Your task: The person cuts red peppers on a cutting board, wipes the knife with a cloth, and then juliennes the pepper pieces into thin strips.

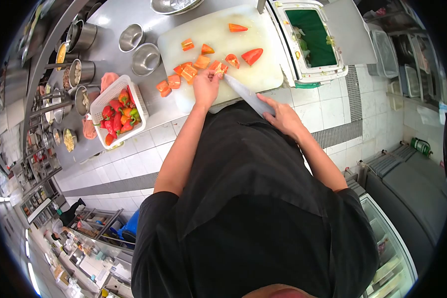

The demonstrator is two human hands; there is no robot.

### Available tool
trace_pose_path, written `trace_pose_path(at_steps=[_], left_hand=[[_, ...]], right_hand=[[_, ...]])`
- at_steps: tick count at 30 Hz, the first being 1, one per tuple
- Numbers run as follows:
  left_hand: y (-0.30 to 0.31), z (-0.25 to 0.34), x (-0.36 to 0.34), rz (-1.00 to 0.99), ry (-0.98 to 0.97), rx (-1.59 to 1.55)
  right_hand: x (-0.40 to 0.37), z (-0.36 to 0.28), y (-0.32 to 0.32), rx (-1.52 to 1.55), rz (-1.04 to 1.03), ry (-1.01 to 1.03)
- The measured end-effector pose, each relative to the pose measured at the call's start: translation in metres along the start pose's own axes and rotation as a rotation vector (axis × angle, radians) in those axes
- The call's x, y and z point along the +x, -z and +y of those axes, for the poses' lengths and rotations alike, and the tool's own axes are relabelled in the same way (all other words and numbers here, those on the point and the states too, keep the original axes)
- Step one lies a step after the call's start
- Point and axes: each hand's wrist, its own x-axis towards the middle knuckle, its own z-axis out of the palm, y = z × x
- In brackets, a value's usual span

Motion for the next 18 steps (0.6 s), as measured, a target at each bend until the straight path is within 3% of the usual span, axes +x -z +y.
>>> trace_pose_path(at_steps=[5,7,11,13,14,18], left_hand=[[-0.005,-0.013,-0.001,0.034,-0.032,0.057],[-0.004,-0.025,-0.007,-0.016,0.086,-0.328],[0.008,-0.033,-0.007,0.051,0.157,-0.659],[0.023,-0.014,-0.011,0.025,-0.043,0.07],[0.025,-0.006,-0.015,0.157,-0.377,0.293],[0.027,0.017,-0.022,0.064,-0.555,0.439]], right_hand=[[0.0,0.012,0.0,0.044,-0.041,-0.02],[0.004,0.005,0.008,-0.027,-0.052,-0.027],[0.01,0.004,0.011,-0.203,-0.015,0.001],[0.012,0.001,0.015,-0.238,0.0,-0.001],[0.012,-0.002,0.017,-0.271,0.006,-0.005],[0.008,-0.014,0.024,-0.335,0.034,0.007]])
